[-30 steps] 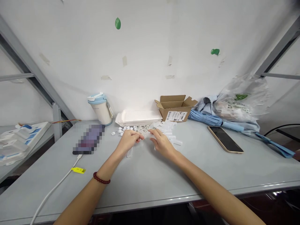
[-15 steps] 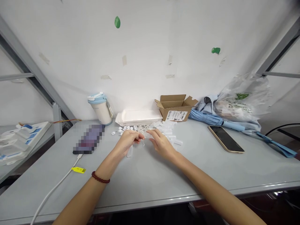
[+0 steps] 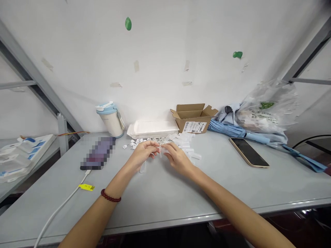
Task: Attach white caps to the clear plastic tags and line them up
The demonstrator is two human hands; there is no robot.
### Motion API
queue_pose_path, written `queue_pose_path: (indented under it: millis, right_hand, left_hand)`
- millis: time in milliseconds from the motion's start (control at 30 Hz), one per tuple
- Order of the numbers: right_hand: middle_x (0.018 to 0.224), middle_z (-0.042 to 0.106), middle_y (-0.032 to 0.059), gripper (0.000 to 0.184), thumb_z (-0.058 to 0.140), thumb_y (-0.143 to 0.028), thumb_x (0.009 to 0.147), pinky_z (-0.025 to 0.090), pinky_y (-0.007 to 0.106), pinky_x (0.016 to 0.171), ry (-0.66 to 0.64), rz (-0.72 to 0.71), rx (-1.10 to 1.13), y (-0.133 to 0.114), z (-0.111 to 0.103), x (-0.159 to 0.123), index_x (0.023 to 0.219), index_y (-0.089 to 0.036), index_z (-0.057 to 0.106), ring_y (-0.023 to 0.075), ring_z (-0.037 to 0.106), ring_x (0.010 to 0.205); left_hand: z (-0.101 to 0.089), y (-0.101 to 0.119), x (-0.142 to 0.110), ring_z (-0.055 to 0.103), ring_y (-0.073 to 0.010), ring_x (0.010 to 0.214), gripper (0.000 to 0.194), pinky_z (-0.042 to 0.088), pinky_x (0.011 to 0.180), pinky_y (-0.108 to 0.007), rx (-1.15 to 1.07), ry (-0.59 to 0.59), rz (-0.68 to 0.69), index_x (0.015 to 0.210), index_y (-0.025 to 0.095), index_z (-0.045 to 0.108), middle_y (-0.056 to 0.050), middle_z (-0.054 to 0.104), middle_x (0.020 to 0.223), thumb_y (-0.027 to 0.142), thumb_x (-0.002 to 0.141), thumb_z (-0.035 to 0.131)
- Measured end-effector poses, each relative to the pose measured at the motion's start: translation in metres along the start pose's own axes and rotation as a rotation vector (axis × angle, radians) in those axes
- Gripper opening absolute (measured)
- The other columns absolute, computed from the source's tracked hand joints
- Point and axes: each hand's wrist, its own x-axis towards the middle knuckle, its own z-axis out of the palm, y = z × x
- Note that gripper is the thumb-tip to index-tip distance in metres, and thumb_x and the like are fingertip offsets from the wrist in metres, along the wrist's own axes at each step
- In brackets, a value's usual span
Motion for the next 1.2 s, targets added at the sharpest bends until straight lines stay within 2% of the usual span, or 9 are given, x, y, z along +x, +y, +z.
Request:
queue_pose_path:
  millis: [100,233,433,700,833,1000,1200]
  right_hand:
    - [0.100,0.059,0.0105,0.031,0.045,-0.010,0.086,0.050,0.036,0.077,0.037,0.046,0.075,0.000,0.000,0.001,0.114,-0.021,0.052,0.0206,0.058,0.090]
    - [0.096,0.063,0.0082,0.025,0.050,-0.013,0.083,0.049,0.033,0.075,0.083,0.166,0.197,-0.003,-0.002,0.004,0.106,-0.019,0.056,0.0178,0.058,0.084]
    - [0.100,0.065,0.0073,0.023,0.052,-0.017,0.081,0.049,0.029,0.071,0.046,0.350,0.372,-0.009,-0.007,0.007,0.102,-0.019,0.059,0.0165,0.059,0.087]
    - [0.096,0.064,0.0072,0.024,0.053,-0.018,0.078,0.049,0.031,0.070,0.043,0.419,0.498,-0.007,-0.003,0.006,0.101,-0.018,0.060,0.0176,0.059,0.087]
    - [0.091,0.063,0.0057,0.030,0.053,-0.021,0.079,0.049,0.031,0.069,0.048,0.431,0.568,-0.006,-0.001,0.006,0.108,-0.019,0.058,0.0169,0.059,0.083]
    - [0.084,0.063,0.0052,0.025,0.056,-0.025,0.076,0.049,0.030,0.063,0.044,0.514,0.706,-0.005,-0.001,0.008,0.099,-0.016,0.060,0.0147,0.058,0.069]
    - [0.080,0.065,0.0041,0.023,0.061,-0.032,0.073,0.049,0.029,0.065,0.029,0.579,0.931,-0.007,-0.006,0.011,0.090,-0.017,0.063,0.0166,0.060,0.076]
  left_hand:
    - [0.000,-0.004,0.002,0.057,-0.0145,0.069,0.024,0.043,0.061,-0.025,0.033,-0.002,0.058,0.087,0.016,0.063,-0.004,0.066,0.075,0.029,0.067,0.061]
    - [0.002,-0.007,0.004,0.058,-0.0162,0.072,0.027,0.044,0.060,-0.026,0.105,0.043,0.127,0.084,0.016,0.065,-0.005,0.067,0.079,0.037,0.068,0.064]
    - [0.004,-0.004,0.001,0.058,-0.0161,0.070,0.028,0.044,0.059,-0.026,0.152,0.069,0.170,0.080,0.016,0.067,-0.005,0.067,0.078,0.041,0.069,0.064]
    - [0.005,-0.007,0.004,0.056,-0.0148,0.067,0.025,0.044,0.056,-0.024,0.174,0.090,0.173,0.076,0.016,0.068,-0.003,0.065,0.071,0.038,0.066,0.067]
    - [0.007,-0.007,0.002,0.058,-0.0157,0.068,0.023,0.045,0.058,-0.025,0.225,0.110,0.201,0.076,0.016,0.067,-0.003,0.066,0.071,0.038,0.069,0.064]
    - [0.009,-0.008,-0.001,0.060,-0.0161,0.069,0.019,0.046,0.066,-0.027,0.421,0.168,0.348,0.073,0.018,0.067,-0.002,0.068,0.072,0.033,0.077,0.056]
    - [0.010,-0.011,-0.002,0.060,-0.0166,0.077,0.015,0.047,0.063,-0.027,0.638,0.258,0.608,0.086,0.019,0.065,-0.004,0.068,0.088,0.022,0.081,0.051]
